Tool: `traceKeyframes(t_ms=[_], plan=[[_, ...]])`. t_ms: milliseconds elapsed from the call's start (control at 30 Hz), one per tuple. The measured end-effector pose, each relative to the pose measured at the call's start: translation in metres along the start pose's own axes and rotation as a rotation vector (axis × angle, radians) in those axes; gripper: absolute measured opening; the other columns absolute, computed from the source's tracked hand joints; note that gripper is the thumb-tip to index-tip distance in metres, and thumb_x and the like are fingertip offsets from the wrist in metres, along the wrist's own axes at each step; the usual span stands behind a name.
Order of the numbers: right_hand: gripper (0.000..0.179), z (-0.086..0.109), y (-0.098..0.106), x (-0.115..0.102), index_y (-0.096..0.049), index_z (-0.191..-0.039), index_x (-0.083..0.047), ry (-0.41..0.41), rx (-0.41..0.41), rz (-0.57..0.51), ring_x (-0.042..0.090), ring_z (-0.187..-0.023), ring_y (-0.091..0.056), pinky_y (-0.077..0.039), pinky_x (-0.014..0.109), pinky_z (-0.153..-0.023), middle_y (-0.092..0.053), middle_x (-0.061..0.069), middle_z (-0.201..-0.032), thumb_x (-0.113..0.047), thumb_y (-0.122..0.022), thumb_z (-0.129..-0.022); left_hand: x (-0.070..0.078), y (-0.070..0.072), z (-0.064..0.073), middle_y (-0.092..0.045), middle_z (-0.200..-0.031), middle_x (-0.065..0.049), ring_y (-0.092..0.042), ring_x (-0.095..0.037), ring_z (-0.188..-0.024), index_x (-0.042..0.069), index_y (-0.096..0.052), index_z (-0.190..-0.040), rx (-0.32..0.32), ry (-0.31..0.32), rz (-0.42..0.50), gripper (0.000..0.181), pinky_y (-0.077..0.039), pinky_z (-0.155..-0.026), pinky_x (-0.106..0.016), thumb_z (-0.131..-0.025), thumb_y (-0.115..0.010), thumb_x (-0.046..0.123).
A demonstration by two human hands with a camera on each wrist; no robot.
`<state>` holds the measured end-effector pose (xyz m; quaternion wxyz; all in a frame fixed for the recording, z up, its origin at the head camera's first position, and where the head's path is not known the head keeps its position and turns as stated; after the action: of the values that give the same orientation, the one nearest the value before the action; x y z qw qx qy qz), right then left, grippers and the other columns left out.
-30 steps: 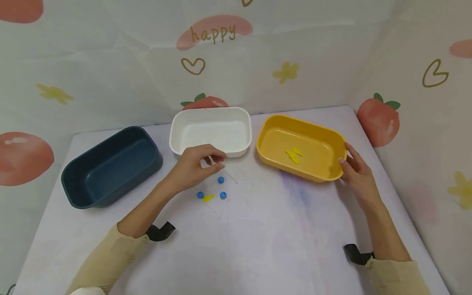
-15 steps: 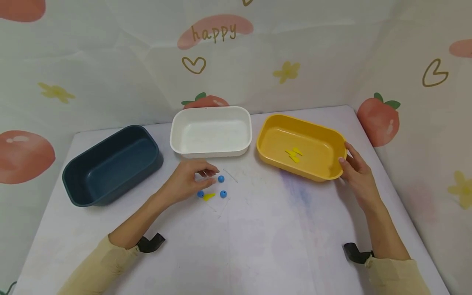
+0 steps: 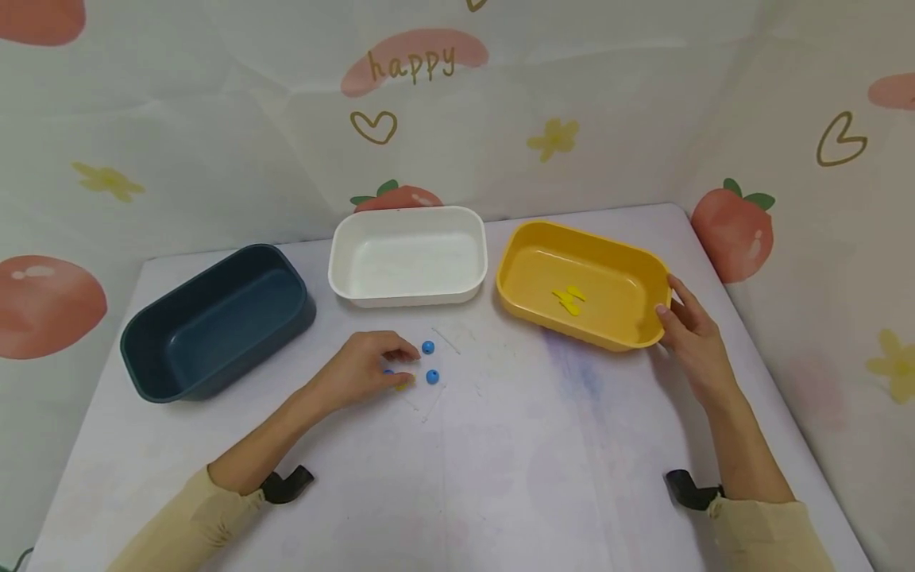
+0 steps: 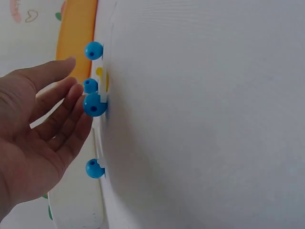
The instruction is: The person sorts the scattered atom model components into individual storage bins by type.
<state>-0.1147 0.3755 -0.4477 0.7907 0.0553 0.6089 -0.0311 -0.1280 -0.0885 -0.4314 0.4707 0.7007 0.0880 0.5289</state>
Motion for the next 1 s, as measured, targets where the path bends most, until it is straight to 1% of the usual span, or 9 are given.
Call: traceKeyframes(t_ms=[167,333,433,567,733,833,1000], plan=[[0.062,-0.001,0.001,0.001,-0.03,-0.155,-0.041,-0.007,-0.016,0.003,-0.001,-0.117,-0.049,-0.047,0.007,-0.081,-0.013,0.006,-0.166,-0.033,-0.058,-0.1,-0.004,-0.008,0.002,-0.071,-0.094,0.006,-0.064,-0.009,-0.087,0.013,-0.075,-0.1,-0.019,0.039,-0.014,0.029,-0.052,-0.081,-0.025,-0.074,-0.088,0.012],[0.063,-0.002,0.002,0.001,-0.03,-0.155,-0.041,-0.01,-0.02,-0.01,0.0,-0.116,-0.049,-0.047,0.008,-0.081,-0.012,0.007,-0.166,-0.032,-0.058,-0.1,-0.006,-0.013,0.002,-0.071,-0.092,0.007,-0.064,-0.008,-0.087,0.014,-0.074,-0.098,-0.015,0.08,-0.007,0.029,-0.052,-0.082,-0.025,-0.072,-0.089,0.011],[0.063,-0.002,0.002,0.001,-0.03,-0.155,-0.042,-0.016,-0.014,0.009,0.0,-0.118,-0.048,-0.047,0.007,-0.081,-0.012,0.007,-0.166,-0.034,-0.058,-0.099,-0.006,-0.015,0.003,-0.069,-0.091,0.006,-0.063,-0.009,-0.085,0.013,-0.073,-0.096,-0.012,0.091,-0.008,0.029,-0.052,-0.081,-0.025,-0.072,-0.089,0.009],[0.063,-0.002,0.001,0.001,-0.029,-0.155,-0.043,-0.025,-0.009,0.03,0.001,-0.119,-0.047,-0.046,0.007,-0.08,-0.012,0.006,-0.166,-0.035,-0.058,-0.099,-0.007,-0.015,0.005,-0.066,-0.085,0.006,-0.059,-0.01,-0.081,0.013,-0.071,-0.09,0.0,0.095,-0.022,0.028,-0.051,-0.077,-0.025,-0.071,-0.09,0.009],[0.063,-0.002,0.002,0.0,-0.03,-0.155,-0.042,-0.025,-0.003,0.021,-0.001,-0.113,-0.05,-0.047,0.007,-0.08,-0.013,0.006,-0.166,-0.035,-0.058,-0.099,-0.008,-0.016,0.006,-0.061,-0.078,0.009,-0.054,-0.008,-0.076,0.016,-0.07,-0.083,0.022,0.095,-0.074,0.022,-0.049,-0.072,-0.025,-0.073,-0.089,0.013],[0.063,-0.003,0.002,0.0,-0.03,-0.155,-0.043,-0.031,0.002,0.027,-0.001,-0.112,-0.05,-0.047,0.007,-0.079,-0.013,0.007,-0.166,-0.036,-0.058,-0.099,-0.007,-0.017,0.006,-0.06,-0.077,0.01,-0.054,-0.008,-0.076,0.017,-0.071,-0.082,0.026,0.088,-0.101,0.018,-0.048,-0.072,-0.025,-0.075,-0.088,0.014],[0.063,-0.003,0.002,0.002,-0.03,-0.154,-0.044,-0.049,0.011,0.043,0.002,-0.116,-0.047,-0.046,0.006,-0.079,-0.012,0.006,-0.166,-0.038,-0.058,-0.098,-0.006,-0.019,0.005,-0.061,-0.08,0.009,-0.055,-0.009,-0.079,0.017,-0.072,-0.082,0.012,0.065,-0.128,0.015,-0.048,-0.075,-0.026,-0.078,-0.085,0.011]])
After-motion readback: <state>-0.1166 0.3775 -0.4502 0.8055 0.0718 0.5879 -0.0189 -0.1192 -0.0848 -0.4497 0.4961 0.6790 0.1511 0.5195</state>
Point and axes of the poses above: each hand's wrist, its own z-axis away from the middle knuckle, its own y-axis out of the back of the hand, x = y × z, the point moved 3 cm from there along -z, towards the middle knuckle
